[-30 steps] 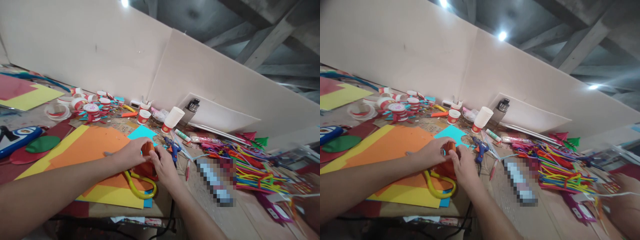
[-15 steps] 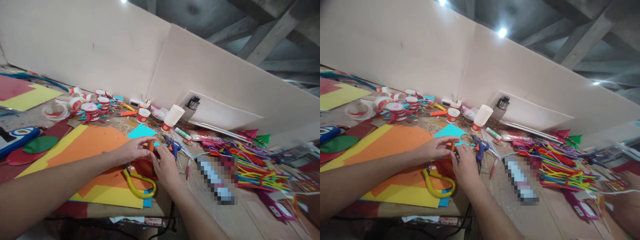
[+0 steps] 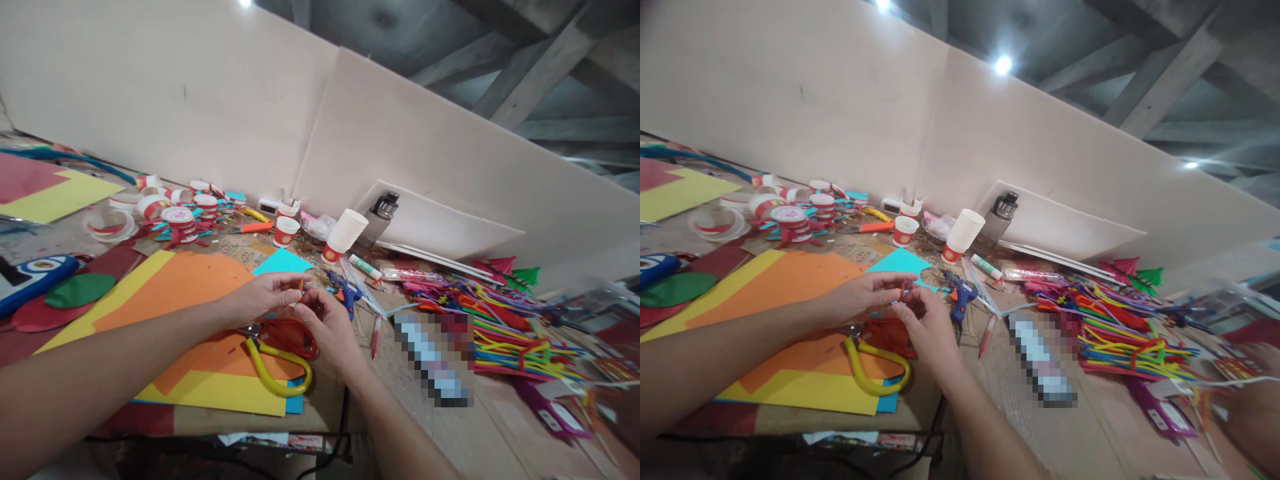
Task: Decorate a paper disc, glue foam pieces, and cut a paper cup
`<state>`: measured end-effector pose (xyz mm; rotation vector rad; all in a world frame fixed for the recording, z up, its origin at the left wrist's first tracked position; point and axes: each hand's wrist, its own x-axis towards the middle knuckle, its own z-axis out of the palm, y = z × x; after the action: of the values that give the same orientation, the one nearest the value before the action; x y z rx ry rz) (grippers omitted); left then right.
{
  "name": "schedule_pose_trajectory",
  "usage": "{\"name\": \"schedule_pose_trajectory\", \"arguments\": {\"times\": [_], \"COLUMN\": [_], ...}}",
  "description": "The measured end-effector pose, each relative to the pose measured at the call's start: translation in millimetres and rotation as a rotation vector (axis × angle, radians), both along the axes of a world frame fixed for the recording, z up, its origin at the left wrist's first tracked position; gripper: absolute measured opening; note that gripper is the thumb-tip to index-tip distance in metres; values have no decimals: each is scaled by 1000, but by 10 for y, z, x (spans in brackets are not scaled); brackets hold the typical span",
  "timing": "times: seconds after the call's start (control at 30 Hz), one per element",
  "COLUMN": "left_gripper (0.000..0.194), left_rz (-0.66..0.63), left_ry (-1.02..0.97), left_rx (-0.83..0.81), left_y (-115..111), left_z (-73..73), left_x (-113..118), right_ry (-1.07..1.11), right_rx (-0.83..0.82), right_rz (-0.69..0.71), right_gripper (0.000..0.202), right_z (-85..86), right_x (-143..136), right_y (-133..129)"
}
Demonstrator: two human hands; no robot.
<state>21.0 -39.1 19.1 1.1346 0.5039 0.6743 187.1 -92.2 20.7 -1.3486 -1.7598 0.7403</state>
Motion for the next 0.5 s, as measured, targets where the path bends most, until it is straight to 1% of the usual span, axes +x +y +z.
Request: {"name": "schedule_pose_trajectory", "arguments": {"times": [0.17,0.4,0.5], "left_gripper": [53,48,49], "left_rz": [13,-1,5], "left_ry": [-21,-80,-77], "left_rx": [-71,-139,-124], "left_y": [-30,-13,-5], "left_z": [49,9,-4], "left_x": [-3,4,9], "right_ry": [-2,27,38], "right_rx": [13,14,15], "right_rz": [4,23,28], "right_gripper": [20,21,22], "right_z": [-3,-34,-49], "right_x": [11,29,28], "right_y": [-7,-13,-10]}}
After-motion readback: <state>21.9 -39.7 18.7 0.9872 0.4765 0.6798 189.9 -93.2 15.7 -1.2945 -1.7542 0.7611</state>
